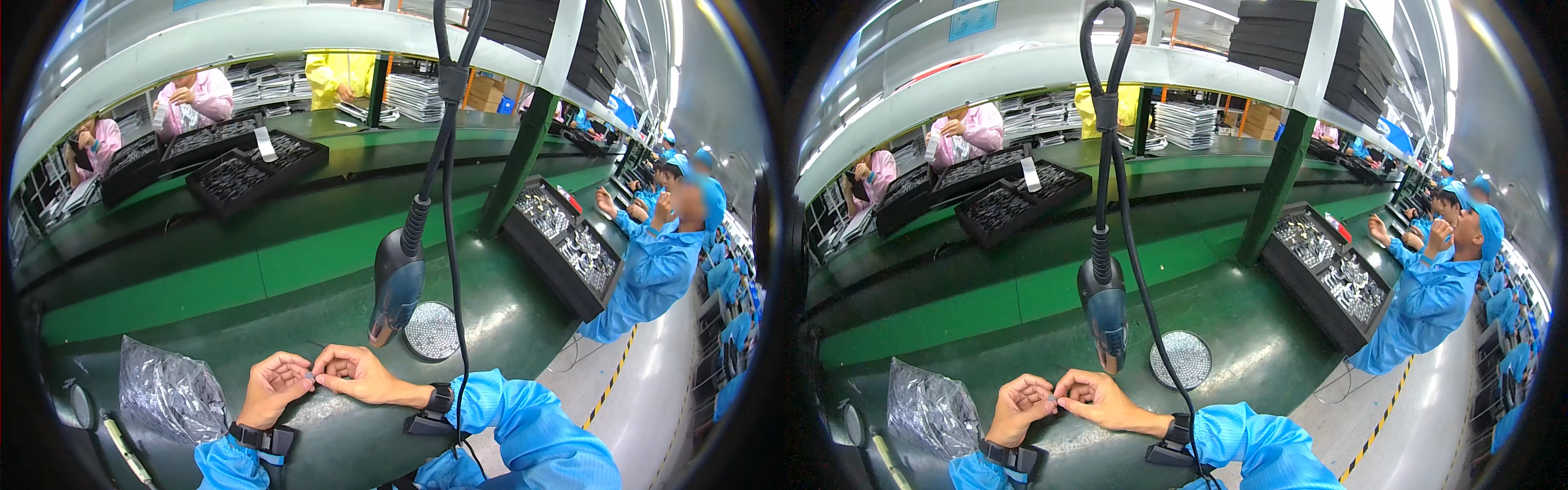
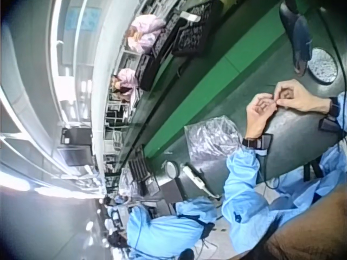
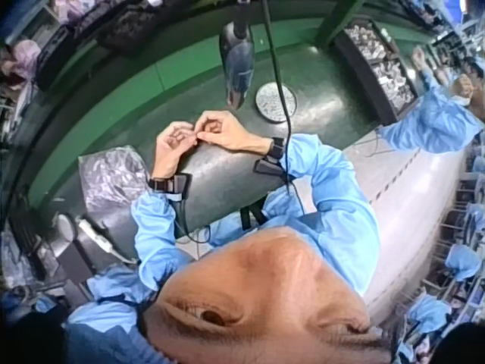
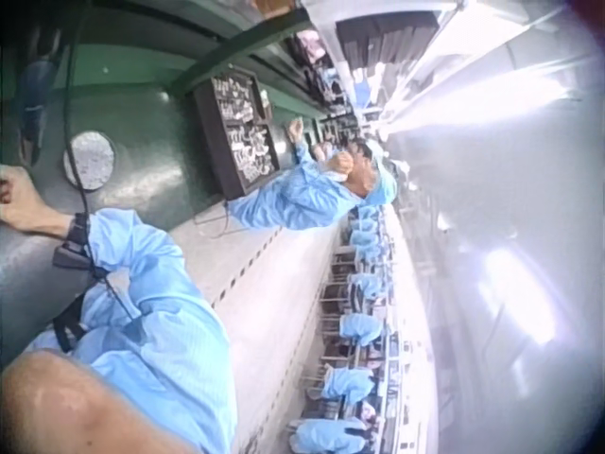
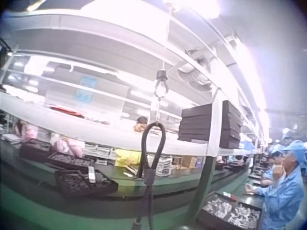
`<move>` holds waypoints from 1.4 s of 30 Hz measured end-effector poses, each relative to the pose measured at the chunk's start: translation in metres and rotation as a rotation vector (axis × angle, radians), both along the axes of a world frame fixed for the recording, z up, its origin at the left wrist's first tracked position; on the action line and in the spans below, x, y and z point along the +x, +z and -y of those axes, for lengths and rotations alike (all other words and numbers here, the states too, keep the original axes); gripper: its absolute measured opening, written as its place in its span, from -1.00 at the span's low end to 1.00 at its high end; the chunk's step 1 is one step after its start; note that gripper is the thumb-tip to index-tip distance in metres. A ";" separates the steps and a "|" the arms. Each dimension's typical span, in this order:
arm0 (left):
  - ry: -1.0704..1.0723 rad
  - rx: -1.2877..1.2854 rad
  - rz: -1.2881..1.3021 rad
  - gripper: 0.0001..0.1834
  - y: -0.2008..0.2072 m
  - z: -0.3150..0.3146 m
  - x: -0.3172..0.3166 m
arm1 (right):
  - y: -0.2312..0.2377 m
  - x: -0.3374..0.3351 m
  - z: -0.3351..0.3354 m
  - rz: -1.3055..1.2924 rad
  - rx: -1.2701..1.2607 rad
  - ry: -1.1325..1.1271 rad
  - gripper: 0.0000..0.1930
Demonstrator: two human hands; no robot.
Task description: Assembling and inspecting small electronic components at an industrial workbench.
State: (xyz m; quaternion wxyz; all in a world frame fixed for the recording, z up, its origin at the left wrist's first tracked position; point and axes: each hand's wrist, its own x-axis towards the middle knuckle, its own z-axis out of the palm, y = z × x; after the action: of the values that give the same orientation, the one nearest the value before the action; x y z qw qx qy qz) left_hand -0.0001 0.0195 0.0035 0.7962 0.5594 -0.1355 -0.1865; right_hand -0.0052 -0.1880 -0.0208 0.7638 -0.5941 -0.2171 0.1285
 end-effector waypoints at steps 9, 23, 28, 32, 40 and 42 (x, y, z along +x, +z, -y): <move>0.004 0.010 -0.016 -0.83 -0.004 -0.004 -0.001 | 0.006 -0.004 0.000 -0.082 -0.057 -0.041 -0.86; -0.003 0.046 0.047 -0.88 -0.006 -0.002 0.003 | -0.002 0.000 0.002 -0.020 -0.028 0.012 -0.82; 0.020 0.061 0.036 -0.88 -0.006 -0.001 0.000 | -0.003 -0.002 0.001 -0.028 -0.003 0.006 -0.81; 0.027 0.077 0.009 -0.89 0.004 0.005 -0.005 | 0.002 -0.002 0.003 -0.089 -0.020 0.022 -0.83; 0.042 0.064 0.040 -0.90 -0.007 -0.001 -0.001 | -0.002 0.000 -0.001 -0.023 0.011 0.010 -0.86; 0.033 0.056 0.047 -0.90 -0.007 0.000 0.000 | -0.001 -0.002 -0.001 -0.017 0.017 -0.005 -0.85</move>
State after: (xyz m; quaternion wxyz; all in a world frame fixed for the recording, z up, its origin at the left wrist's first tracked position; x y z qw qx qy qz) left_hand -0.0002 0.0194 -0.0038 0.7798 0.5878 -0.1395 -0.1641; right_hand -0.0074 -0.1871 -0.0221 0.7709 -0.5870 -0.2102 0.1299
